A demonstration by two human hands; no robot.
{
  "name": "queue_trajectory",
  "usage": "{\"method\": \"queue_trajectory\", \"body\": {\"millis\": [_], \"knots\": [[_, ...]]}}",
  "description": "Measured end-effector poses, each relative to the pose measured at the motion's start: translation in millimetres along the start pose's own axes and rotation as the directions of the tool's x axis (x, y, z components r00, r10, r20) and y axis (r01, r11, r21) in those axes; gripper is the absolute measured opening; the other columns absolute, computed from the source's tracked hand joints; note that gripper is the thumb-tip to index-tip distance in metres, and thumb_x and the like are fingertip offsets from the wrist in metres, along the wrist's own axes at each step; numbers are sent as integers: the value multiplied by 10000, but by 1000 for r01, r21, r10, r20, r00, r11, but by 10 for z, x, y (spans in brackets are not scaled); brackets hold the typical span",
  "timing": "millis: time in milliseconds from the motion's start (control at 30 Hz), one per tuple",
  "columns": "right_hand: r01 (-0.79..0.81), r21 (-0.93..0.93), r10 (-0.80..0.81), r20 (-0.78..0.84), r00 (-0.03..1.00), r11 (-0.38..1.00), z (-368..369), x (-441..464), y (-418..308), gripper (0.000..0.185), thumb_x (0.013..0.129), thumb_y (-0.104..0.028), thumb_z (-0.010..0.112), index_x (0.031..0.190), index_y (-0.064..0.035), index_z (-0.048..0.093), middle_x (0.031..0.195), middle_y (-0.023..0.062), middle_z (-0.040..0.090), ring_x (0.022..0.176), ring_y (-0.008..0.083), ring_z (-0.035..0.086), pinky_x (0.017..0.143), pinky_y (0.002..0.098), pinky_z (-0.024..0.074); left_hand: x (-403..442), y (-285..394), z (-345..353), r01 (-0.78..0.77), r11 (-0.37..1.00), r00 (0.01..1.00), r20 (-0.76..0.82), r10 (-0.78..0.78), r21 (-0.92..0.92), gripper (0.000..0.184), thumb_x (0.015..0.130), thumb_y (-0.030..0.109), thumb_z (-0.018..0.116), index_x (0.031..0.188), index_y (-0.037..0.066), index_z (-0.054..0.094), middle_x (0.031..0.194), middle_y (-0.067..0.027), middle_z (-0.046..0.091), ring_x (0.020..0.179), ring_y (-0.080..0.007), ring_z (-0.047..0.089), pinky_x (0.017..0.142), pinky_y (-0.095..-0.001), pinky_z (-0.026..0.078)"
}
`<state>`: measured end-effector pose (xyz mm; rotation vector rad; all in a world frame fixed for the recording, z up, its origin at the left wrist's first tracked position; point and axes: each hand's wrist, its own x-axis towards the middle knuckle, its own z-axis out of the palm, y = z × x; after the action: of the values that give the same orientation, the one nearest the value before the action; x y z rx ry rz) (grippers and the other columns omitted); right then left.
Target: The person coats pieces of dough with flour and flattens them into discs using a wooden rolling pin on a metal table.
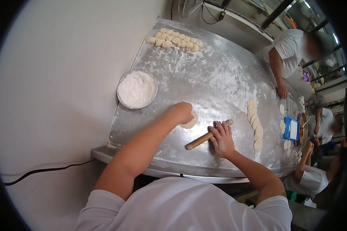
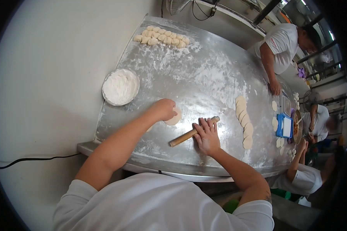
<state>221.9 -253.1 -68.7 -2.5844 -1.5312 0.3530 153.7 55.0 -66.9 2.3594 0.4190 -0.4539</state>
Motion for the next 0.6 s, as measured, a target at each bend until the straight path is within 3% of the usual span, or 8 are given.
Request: {"method": "queue_trajectory", "body": {"millis": [100,233,333,433,500,567,600], "knots": [[70,-87,-69,10,998,994,-8,337,-3,569,1086,-425,506,1593,-166,494,1701,199,351,1567,475,300,1273,678,169,170,-112,81,52,998,997,66,-50,-32,433,895,294,820,1238,38,757,1244,-237,745,1146,-391,718,968,-455,569],[-92,-104,77,-133,988,990,17,1432,-370,676,1080,-455,499,1642,-92,403,1737,219,291,1595,434,276,1283,646,182,0,-1,-119,49,999,987,153,-51,16,362,926,314,780,1129,15,786,1152,-270,755,1094,-401,732,926,-475,575],[-198,85,215,-331,919,976,46,2172,-482,680,1082,-422,514,1619,-21,404,1711,247,335,1582,428,309,1267,641,224,-33,-2,-34,89,994,992,-80,-94,-64,345,974,329,725,1042,-3,790,1088,-289,754,1055,-426,730,898,-497,570],[-150,352,272,-329,904,924,76,2072,-439,638,1081,-412,521,1558,8,479,1678,256,391,1544,428,371,1259,624,256,23,-112,-39,34,992,998,-46,-40,-120,340,984,310,715,1056,-16,782,1062,-284,760,981,-412,747,853,-489,577],[-111,222,177,-307,935,969,150,1496,-341,561,1068,-357,538,1499,1,551,1653,260,426,1508,433,417,1241,643,272,99,-189,0,8,970,999,-32,-16,-244,335,981,289,718,1074,-28,777,1044,-277,766,947,-388,758,834,-477,580],[-103,38,109,-198,974,994,217,786,-210,529,1034,-320,579,1491,-55,578,1619,226,465,1496,472,391,1259,640,200,151,-278,90,9,894,1000,-8,-14,-448,335,966,261,732,1102,-42,773,1025,-265,773,928,-350,769,827,-457,582],[-57,40,63,-163,985,998,167,475,-152,528,1051,-337,559,1511,-77,573,1623,211,458,1513,500,348,1272,642,171,148,-305,49,13,925,998,58,10,-381,336,959,252,738,1107,-48,772,1015,-260,775,935,-335,768,835,-447,582]]}}
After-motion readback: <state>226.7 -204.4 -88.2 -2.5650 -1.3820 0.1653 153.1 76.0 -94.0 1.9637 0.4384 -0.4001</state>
